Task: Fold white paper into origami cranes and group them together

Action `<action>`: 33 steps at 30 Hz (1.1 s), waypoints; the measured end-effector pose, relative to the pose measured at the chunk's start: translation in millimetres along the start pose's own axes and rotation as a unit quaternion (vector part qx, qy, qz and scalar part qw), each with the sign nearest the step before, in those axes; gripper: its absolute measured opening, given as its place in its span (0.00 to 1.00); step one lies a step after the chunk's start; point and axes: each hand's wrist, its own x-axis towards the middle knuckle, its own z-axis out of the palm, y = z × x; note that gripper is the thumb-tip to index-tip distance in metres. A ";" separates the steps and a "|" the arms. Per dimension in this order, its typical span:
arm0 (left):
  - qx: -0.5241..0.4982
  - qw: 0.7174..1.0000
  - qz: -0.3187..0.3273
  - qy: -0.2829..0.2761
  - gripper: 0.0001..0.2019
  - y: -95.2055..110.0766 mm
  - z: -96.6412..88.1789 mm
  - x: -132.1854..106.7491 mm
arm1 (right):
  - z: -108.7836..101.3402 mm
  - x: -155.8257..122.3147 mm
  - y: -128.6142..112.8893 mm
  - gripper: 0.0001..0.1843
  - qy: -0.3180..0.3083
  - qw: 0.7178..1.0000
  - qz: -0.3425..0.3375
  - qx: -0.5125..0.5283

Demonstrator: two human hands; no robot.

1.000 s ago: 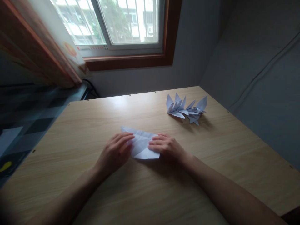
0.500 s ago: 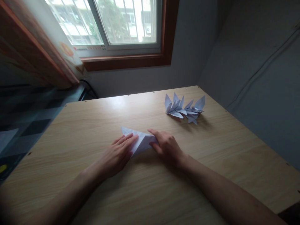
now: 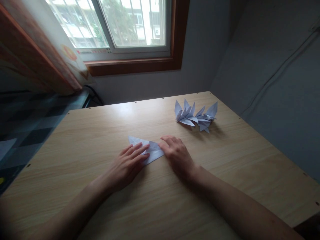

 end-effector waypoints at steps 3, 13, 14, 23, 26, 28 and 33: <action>-0.008 1.000 -0.003 -0.002 0.15 1.0 2.1 1.9 | 4.3 0.4 -3.9 0.20 -0.039 0.997 -0.062 0.033; -0.005 1.000 0.006 0.008 0.23 4.2 -2.9 5.7 | 1.8 -1.2 -12.7 0.34 -0.170 0.982 -0.069 0.037; -0.006 1.000 0.006 0.005 0.24 4.1 -3.4 5.7 | 1.1 -1.5 -13.0 0.35 -0.175 0.982 -0.066 0.036; -0.030 0.999 -0.010 -0.012 0.13 0.2 2.5 5.5 | -5.7 -3.7 -7.0 0.37 -0.211 0.972 -0.087 0.056; -0.040 0.999 -0.021 -0.021 0.13 -0.1 2.0 5.9 | -9.6 -5.5 -3.3 0.34 -0.217 0.968 -0.101 0.070; -0.044 0.998 -0.026 -0.022 0.13 0.4 -0.4 6.3 | -13.9 -7.3 2.2 0.31 -0.219 0.966 -0.102 0.086; -0.038 0.999 -0.014 -0.024 0.22 -0.3 -6.3 6.6 | -30.2 -12.5 31.9 0.22 -0.218 0.961 -0.102 0.139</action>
